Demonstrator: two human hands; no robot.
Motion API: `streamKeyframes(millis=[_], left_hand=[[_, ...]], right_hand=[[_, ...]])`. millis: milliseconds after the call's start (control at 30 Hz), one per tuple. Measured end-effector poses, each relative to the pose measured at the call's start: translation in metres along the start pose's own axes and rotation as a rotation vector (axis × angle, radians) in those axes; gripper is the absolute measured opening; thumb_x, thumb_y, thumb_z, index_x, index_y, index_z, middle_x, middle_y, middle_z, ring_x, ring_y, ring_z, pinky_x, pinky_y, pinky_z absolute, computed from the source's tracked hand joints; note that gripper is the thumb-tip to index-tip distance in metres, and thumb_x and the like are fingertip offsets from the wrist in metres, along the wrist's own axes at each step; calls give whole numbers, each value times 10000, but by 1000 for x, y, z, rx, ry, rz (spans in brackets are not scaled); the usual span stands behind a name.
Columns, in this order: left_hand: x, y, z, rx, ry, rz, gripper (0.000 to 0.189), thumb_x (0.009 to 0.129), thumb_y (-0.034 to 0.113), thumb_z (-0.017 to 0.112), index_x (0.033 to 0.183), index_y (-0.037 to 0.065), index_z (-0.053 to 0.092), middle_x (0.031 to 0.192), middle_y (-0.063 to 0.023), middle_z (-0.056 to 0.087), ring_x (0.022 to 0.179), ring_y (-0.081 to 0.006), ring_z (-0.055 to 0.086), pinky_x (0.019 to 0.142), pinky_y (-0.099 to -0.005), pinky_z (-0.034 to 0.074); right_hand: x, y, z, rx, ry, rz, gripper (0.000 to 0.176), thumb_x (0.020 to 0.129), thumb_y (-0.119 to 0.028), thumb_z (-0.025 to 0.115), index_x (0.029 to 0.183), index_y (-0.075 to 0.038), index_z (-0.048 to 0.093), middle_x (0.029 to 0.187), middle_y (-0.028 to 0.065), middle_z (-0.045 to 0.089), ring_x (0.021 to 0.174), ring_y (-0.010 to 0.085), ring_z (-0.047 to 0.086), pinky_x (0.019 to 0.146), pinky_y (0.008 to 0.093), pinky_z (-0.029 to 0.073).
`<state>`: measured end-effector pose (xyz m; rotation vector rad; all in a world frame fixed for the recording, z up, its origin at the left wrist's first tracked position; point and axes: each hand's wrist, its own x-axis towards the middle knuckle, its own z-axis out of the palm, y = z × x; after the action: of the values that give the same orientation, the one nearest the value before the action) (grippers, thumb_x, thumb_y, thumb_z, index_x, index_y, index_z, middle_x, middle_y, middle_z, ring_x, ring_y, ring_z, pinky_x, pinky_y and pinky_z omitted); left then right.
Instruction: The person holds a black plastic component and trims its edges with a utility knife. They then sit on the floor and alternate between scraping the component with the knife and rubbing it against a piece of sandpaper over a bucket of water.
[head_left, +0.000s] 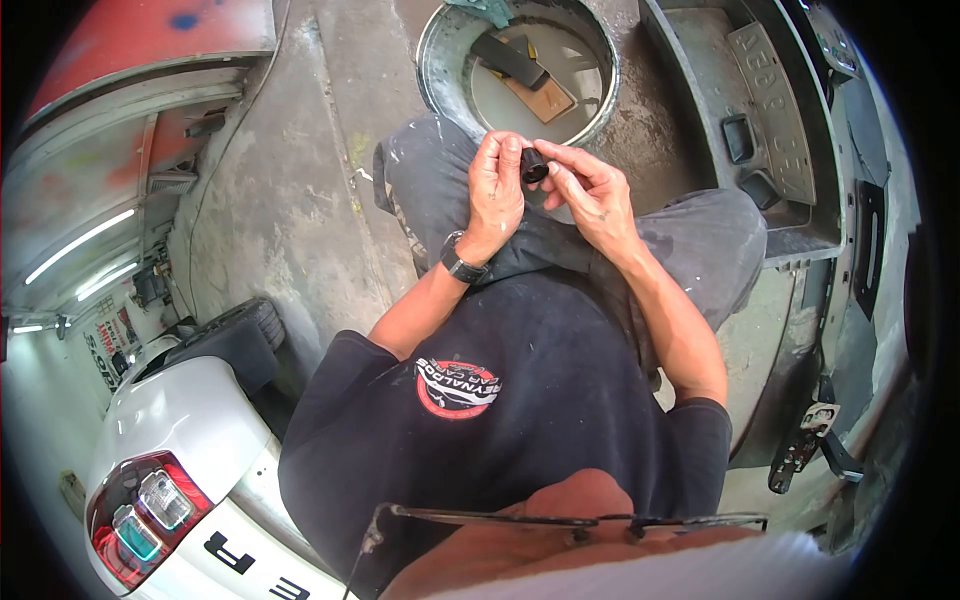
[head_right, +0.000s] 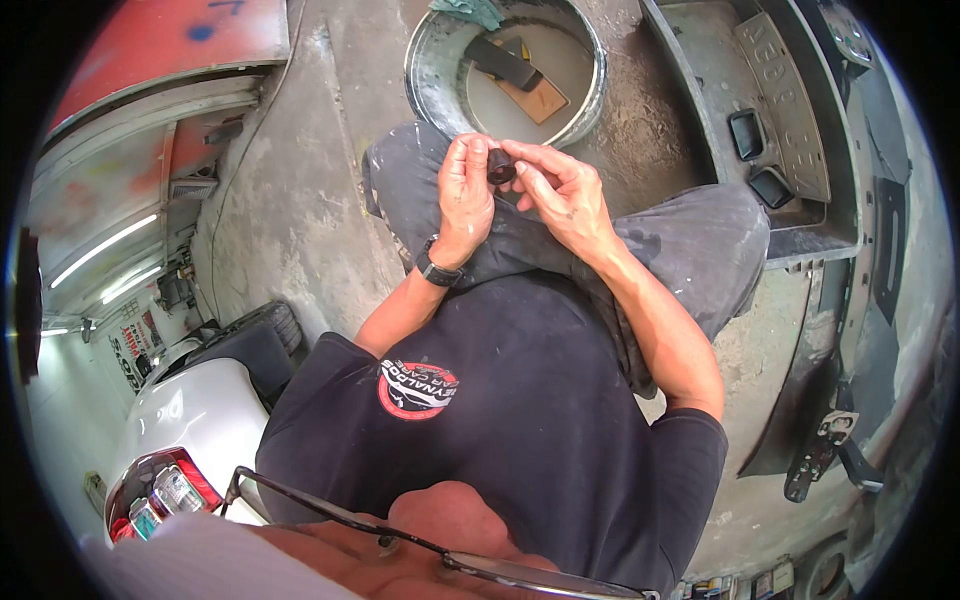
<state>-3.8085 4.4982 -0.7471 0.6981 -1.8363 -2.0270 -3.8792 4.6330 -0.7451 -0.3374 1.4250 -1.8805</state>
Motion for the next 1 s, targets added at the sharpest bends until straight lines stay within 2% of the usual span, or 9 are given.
streamKeyframes(millis=[167,467,567,633,667,700,767,867,1000], left_hand=[[-1,0,-1,164,36,135,240,1073,256,481,986,51,569,839,17,567,714,-39,461,628,-218,408],[-1,9,1,250,32,216,222,1070,231,488,985,47,577,920,-2,607,770,-52,464,696,-231,424],[0,7,1,169,31,168,215,1071,231,485,994,52,575,929,-8,602,782,-54,477,706,-232,437],[2,-1,-7,225,22,86,222,1080,252,455,1029,64,562,904,-25,591,752,-77,514,664,-257,468],[2,2,-4,14,-12,-31,227,1082,265,444,1063,67,552,900,-30,591,749,-93,513,670,-267,462],[3,6,-1,-189,-39,-146,237,1085,279,432,1098,70,542,896,-35,591,747,-108,513,677,-277,455],[9,2,-8,-399,-94,-206,244,1081,284,439,1151,63,515,901,-74,597,736,-145,531,672,-299,468],[17,4,-15,-470,-74,-255,258,1079,283,443,1196,62,510,933,-81,592,752,-148,528,672,-292,462],[29,15,-21,-478,-104,-264,270,1072,289,463,1235,80,516,960,-53,565,766,-137,522,659,-276,457]], right_hand=[[0,3,1,26,22,-24,290,993,-78,572,1263,-36,668,1000,44,697,762,75,621,645,223,535],[-1,1,0,-23,29,-49,288,987,-66,573,1256,-30,670,1056,67,705,789,87,638,643,229,544],[0,3,-1,-63,20,-80,284,989,-72,569,1250,-28,672,1060,86,707,823,105,664,649,237,551],[0,-4,-1,-52,-2,-60,284,993,-81,564,1251,-22,668,1066,104,706,847,123,684,658,248,557],[1,0,-1,-41,-2,-78,289,993,-85,568,1258,-16,661,1039,101,715,849,125,692,656,255,556],[1,-2,-2,-61,1,-63,288,992,-90,573,1256,-6,655,946,84,720,819,115,686,650,254,549],[1,3,-2,1,23,-87,309,984,-111,616,1277,-15,631,875,29,681,694,71,616,623,222,507],[-1,-3,-5,-155,104,-79,214,956,-142,649,1094,20,673,753,15,658,653,56,607,569,233,492],[-2,-2,-11,-186,73,-32,172,929,-144,686,996,13,666,689,-22,608,608,28,540,533,225,444]])
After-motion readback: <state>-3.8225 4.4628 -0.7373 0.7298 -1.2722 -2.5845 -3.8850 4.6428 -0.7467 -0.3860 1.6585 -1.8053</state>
